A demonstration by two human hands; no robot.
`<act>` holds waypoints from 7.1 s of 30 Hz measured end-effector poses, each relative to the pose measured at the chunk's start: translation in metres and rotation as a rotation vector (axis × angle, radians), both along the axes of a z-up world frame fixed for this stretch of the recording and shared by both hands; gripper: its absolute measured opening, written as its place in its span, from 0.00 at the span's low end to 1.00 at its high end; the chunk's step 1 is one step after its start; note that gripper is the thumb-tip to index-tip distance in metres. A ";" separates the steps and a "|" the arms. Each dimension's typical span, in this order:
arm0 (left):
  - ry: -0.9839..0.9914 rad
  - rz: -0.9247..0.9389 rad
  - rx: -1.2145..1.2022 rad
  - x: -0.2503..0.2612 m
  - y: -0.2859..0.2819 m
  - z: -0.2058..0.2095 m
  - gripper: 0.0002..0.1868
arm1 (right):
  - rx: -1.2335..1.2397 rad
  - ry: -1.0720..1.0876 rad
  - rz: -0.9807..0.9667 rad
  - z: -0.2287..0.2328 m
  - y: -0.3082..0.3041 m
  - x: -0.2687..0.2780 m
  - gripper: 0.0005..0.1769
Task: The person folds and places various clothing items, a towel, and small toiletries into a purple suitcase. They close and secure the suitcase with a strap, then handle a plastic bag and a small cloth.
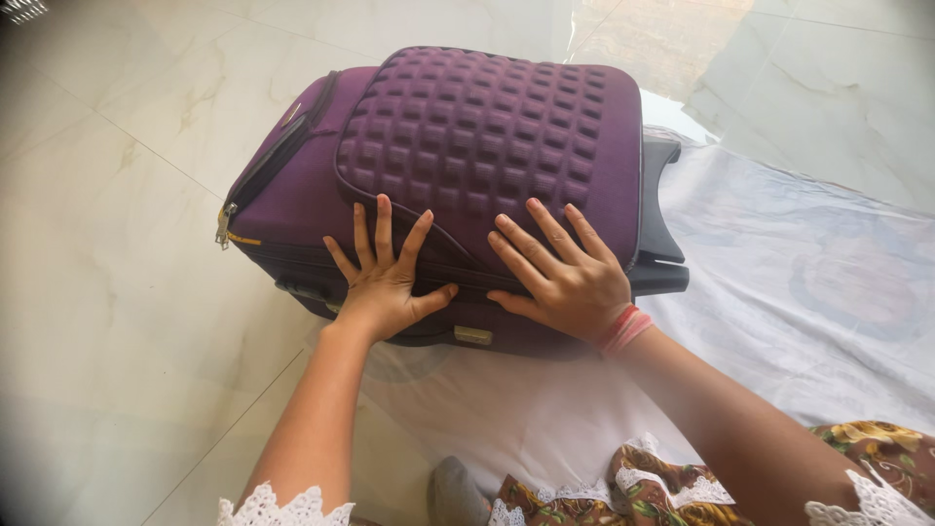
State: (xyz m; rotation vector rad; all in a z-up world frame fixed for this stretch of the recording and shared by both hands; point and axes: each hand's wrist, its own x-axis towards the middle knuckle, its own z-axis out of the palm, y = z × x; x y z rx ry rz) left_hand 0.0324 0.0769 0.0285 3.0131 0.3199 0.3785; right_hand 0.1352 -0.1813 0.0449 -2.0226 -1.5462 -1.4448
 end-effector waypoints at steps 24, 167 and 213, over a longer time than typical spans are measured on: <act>0.173 0.296 -0.033 0.056 0.111 0.044 0.66 | 0.062 0.146 -0.142 -0.005 0.164 0.021 0.41; 0.026 -0.629 -0.615 0.165 -0.434 0.008 0.31 | 0.766 1.825 -1.050 -0.101 -0.690 -0.107 0.44; 0.029 -0.326 -1.082 0.121 -0.266 -0.078 0.24 | 1.108 1.762 -0.728 -0.305 -0.500 0.017 0.38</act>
